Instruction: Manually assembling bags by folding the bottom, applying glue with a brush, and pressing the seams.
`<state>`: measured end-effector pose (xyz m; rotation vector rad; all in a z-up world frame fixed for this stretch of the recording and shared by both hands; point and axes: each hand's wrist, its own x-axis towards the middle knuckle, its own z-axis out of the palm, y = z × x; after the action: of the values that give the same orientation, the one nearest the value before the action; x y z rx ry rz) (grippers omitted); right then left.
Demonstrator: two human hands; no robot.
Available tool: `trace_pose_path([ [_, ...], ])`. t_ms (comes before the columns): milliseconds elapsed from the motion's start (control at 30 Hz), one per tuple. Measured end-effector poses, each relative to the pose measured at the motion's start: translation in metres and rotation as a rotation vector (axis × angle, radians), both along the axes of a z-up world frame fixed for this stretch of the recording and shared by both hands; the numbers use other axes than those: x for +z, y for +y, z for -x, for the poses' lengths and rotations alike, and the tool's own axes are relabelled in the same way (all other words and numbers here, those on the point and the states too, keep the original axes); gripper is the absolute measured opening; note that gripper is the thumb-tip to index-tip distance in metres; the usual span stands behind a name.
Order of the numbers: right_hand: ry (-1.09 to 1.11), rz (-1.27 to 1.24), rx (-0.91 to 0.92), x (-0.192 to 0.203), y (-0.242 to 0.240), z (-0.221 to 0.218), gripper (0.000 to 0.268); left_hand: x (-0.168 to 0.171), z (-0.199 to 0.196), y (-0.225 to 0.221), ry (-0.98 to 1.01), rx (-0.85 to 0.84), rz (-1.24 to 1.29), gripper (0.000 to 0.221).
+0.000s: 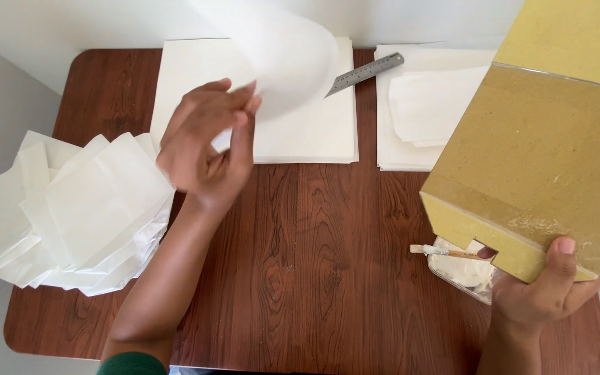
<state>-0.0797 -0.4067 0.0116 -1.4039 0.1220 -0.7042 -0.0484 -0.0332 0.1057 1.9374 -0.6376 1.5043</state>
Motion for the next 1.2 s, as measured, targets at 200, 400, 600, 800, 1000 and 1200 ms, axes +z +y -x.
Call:
trace_pose_path([
  [200,-0.481,0.523,0.021,-0.019,-0.022,-0.014,0.022,0.033,0.079,-0.038,0.066,0.078,-0.433,0.023],
  [400,-0.657,0.897,-0.195,-0.021,-0.033,-0.020,0.032,-0.010,0.137,-0.081,0.207,-0.393,-0.544,0.016],
  [600,-0.729,1.071,-0.253,-0.021,-0.034,-0.014,0.050,-0.084,0.181,-0.091,0.484,-0.461,-0.480,0.010],
  [800,-0.680,0.768,-0.049,-0.014,-0.024,-0.010,0.031,-0.117,0.174,-0.055,0.740,-0.219,-0.359,0.035],
  [1000,-0.505,0.279,0.217,0.002,-0.004,-0.004,0.027,-0.110,0.194,-0.007,0.991,0.165,-0.457,0.039],
  [1200,-0.561,0.325,0.279,-0.006,-0.008,-0.004,0.027,-0.109,0.222,0.010,1.022,0.306,-0.387,0.039],
])
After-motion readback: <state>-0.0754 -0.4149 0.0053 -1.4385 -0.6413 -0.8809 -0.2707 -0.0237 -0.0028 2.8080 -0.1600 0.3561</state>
